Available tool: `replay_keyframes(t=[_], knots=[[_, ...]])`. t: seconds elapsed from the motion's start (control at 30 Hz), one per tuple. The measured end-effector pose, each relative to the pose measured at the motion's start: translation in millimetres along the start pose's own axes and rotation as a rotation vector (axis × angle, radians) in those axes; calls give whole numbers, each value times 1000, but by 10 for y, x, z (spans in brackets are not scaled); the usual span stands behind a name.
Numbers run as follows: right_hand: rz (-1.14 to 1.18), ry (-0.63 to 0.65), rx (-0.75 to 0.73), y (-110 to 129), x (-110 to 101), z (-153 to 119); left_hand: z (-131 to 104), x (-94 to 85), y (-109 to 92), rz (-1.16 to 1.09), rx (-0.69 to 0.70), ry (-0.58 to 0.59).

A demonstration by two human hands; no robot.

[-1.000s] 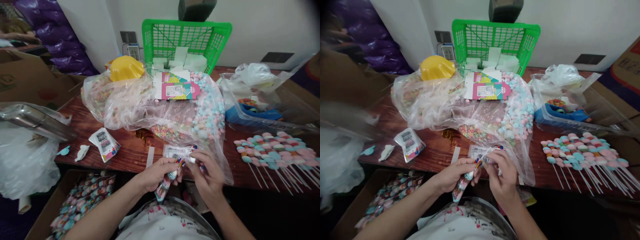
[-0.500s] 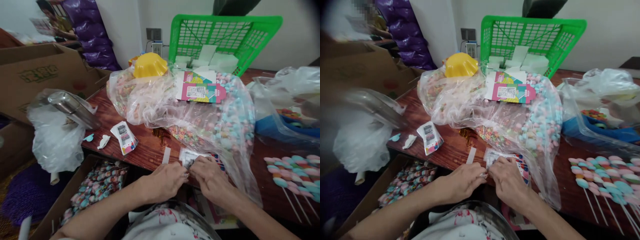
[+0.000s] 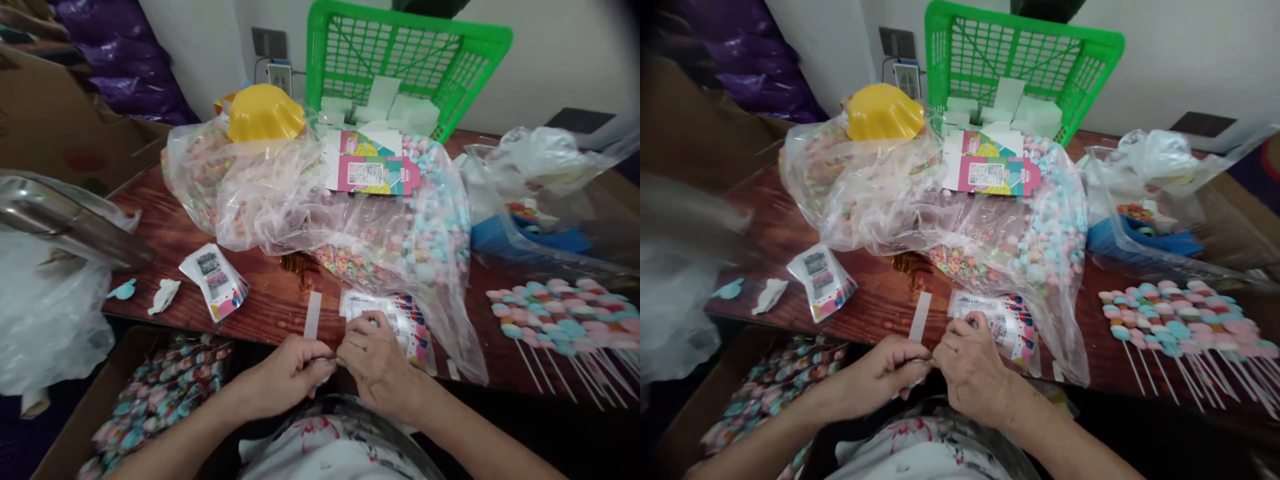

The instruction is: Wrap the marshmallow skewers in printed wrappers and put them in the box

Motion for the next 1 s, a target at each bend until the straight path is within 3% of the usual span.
replay_keyframes(t=[0.1,0.2,0.27,0.37,0.43,0.5,0.63,0.87,1.0], knots=[[75,83,189,-109,77,51,-74,-54,-118,331,279,-188],[111,202,237,-288,198,233,-117,-171,-97,406,346,-345],[48,193,235,-477,252,441,-135,-306,0,274,278,-439],[-100,116,239,-748,341,759,-178,-465,259,-104,29,-523],[-201,101,228,-838,450,913,-233,-497,419,-335,-152,-553],[-292,115,211,-861,579,1015,-288,-510,492,-470,-246,-585],[-422,157,191,-850,719,1125,-330,-509,506,-593,-260,-602],[-531,152,208,-906,505,1172,-284,-519,489,-766,-221,-622],[-504,171,168,-871,559,1086,-252,-570,455,-896,-204,-680]])
Point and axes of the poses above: each hand's wrist, its own z-axis towards the middle knuckle, its own x-axis out of the palm, y = z × x, the point moved 7 cm from there along z, towards the middle knuckle, and after that the axes turned 12 degrees about -y, right-handed, at the moved point
